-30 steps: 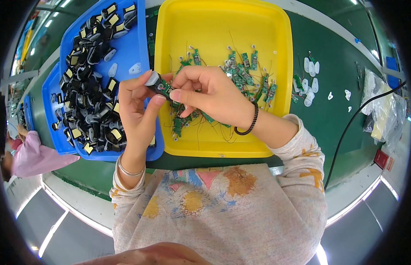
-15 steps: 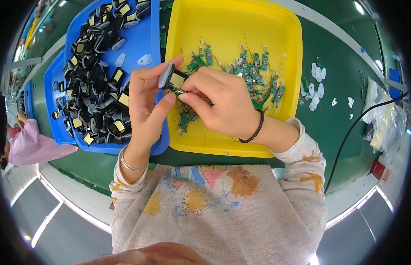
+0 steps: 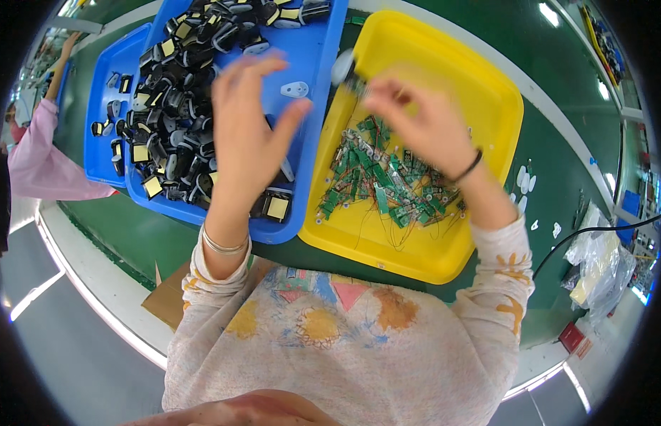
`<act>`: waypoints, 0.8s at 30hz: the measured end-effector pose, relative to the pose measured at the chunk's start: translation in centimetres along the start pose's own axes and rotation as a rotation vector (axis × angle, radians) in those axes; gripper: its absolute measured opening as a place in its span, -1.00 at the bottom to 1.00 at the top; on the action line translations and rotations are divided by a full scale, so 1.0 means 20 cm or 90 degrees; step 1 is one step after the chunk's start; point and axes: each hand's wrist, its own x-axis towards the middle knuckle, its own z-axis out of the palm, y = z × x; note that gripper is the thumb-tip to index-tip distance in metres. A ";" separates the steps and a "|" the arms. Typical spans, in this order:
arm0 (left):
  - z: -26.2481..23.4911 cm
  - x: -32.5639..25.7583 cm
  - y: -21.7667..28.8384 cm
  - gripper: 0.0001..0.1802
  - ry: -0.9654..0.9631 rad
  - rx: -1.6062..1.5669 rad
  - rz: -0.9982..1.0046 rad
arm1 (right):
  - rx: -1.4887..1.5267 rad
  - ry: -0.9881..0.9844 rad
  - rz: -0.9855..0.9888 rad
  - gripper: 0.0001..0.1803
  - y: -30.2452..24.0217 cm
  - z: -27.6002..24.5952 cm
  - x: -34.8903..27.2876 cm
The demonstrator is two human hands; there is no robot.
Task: The person repeatedly picks small black plastic housings from a blue bin and green circuit boards from a yellow bin, then inserts the boards into the housings by hand. The assembled units are placed back into the blue bin. The process is continuous and repetitive throughout the clip.
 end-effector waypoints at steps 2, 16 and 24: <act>-0.03 0.00 -0.10 -0.68 0.078 0.231 -0.043 | -0.126 0.066 -0.024 -0.86 0.18 -0.07 0.16; -0.08 -0.04 -0.22 -0.91 0.038 0.335 -0.155 | -0.421 0.155 -0.051 -0.79 0.51 -0.30 0.25; -0.03 0.00 -0.08 -0.77 0.033 0.020 -0.109 | -0.332 -0.120 0.087 -0.84 0.05 0.02 -0.10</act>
